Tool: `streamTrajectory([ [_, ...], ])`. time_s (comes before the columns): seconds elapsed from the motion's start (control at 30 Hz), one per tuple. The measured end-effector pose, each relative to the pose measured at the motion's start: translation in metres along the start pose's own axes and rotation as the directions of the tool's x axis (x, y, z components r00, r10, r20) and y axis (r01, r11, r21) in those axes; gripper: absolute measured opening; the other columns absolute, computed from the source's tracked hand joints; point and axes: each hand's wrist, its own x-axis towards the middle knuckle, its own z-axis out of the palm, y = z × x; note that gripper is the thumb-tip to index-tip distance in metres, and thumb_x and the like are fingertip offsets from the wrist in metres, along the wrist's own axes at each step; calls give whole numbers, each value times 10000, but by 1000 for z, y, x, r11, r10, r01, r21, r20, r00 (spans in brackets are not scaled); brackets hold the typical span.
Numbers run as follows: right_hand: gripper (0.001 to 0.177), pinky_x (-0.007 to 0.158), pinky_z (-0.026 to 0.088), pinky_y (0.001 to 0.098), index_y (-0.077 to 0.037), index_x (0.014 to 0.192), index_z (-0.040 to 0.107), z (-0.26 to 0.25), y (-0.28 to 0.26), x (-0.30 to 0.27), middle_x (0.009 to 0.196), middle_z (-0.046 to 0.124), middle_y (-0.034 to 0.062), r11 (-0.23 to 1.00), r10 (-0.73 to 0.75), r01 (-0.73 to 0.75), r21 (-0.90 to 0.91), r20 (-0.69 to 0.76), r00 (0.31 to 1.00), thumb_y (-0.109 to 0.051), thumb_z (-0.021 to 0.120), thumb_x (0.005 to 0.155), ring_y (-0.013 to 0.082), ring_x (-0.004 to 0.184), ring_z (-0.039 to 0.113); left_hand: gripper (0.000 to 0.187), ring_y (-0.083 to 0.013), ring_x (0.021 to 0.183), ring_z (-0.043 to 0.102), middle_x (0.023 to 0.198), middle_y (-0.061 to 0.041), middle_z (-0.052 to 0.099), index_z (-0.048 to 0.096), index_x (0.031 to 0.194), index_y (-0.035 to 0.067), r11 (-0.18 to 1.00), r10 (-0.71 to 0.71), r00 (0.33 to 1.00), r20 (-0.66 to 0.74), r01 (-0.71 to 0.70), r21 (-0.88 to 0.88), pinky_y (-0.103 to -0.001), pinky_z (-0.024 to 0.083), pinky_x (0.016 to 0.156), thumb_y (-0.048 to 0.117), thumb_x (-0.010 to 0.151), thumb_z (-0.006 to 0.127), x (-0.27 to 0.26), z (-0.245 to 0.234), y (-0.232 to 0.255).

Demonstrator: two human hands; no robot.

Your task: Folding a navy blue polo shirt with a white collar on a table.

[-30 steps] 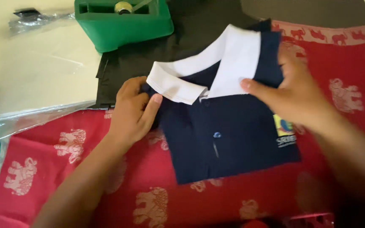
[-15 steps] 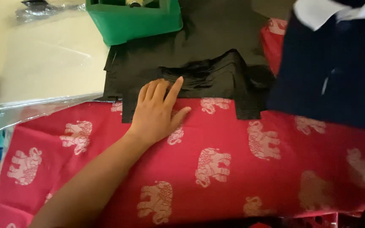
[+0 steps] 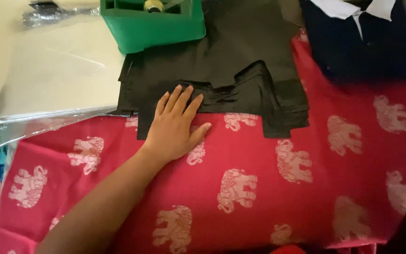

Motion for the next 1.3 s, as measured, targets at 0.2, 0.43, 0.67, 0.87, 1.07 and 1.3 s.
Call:
streamTrajectory([
  [0.2, 674, 903, 444, 649, 119, 1494, 570, 15, -68, -10, 1395, 547, 398, 995, -2, 7, -99, 46, 999, -431, 662, 1114, 572, 1222, 524, 671, -383, 1475, 388, 1562, -182, 477, 529, 1495, 108, 1000, -16, 998, 53, 17, -9, -530, 267, 1202, 563, 1002, 503, 3, -5, 3],
  [0.43, 637, 769, 471, 688, 18, 1418, 621, -7, -96, -20, 1272, 684, 338, 992, 59, -46, -117, 105, 993, -552, 595, 1135, 602, 1071, 627, 677, -389, 1503, 384, 1598, -194, 462, 522, 1519, 83, 1000, -5, 998, 61, 5, 14, -542, 271, 1219, 527, 1007, 521, 3, -10, 8],
  [0.67, 981, 1165, 40, 729, -141, 1675, 205, 8, -159, -30, 1698, 70, 222, 985, 171, -159, -65, 269, 948, -774, 352, 941, 457, 1514, -32, 677, -390, 1526, 339, 1628, -183, 424, 497, 1536, 98, 999, -43, 991, 124, 42, 11, -546, 236, 1227, 516, 1004, 499, 3, -9, 9],
  [0.87, 933, 1155, 59, 724, -150, 1657, 241, 9, -160, -27, 1690, 126, 239, 983, 184, -175, -57, 273, 944, -740, 365, 944, 489, 1512, 25, 711, -399, 1491, 412, 1599, -201, 472, 474, 1556, 92, 999, 7, 999, 35, -9, 40, -536, 294, 1215, 515, 988, 537, 0, -7, 8],
  [1.07, 875, 1178, 51, 671, -171, 1660, 241, 15, -155, -34, 1698, 150, 216, 987, 164, -158, -42, 233, 959, -728, 293, 988, 463, 1527, 49, 650, -391, 1526, 319, 1613, -197, 421, 483, 1538, 107, 999, -29, 992, 125, 33, -26, -548, 215, 1234, 495, 1016, 496, 0, -9, 10],
  [1.3, 510, 1116, 279, 594, -25, 1397, 703, 47, -128, -52, 1435, 648, 236, 994, -109, 110, -6, -198, 974, -431, 570, 1118, 470, 1376, 483, 552, -332, 1404, 527, 1471, -124, 611, 648, 1387, 93, 986, 169, 986, -9, -169, 8, -530, 290, 1215, 471, 986, 618, 2, -12, 10],
])
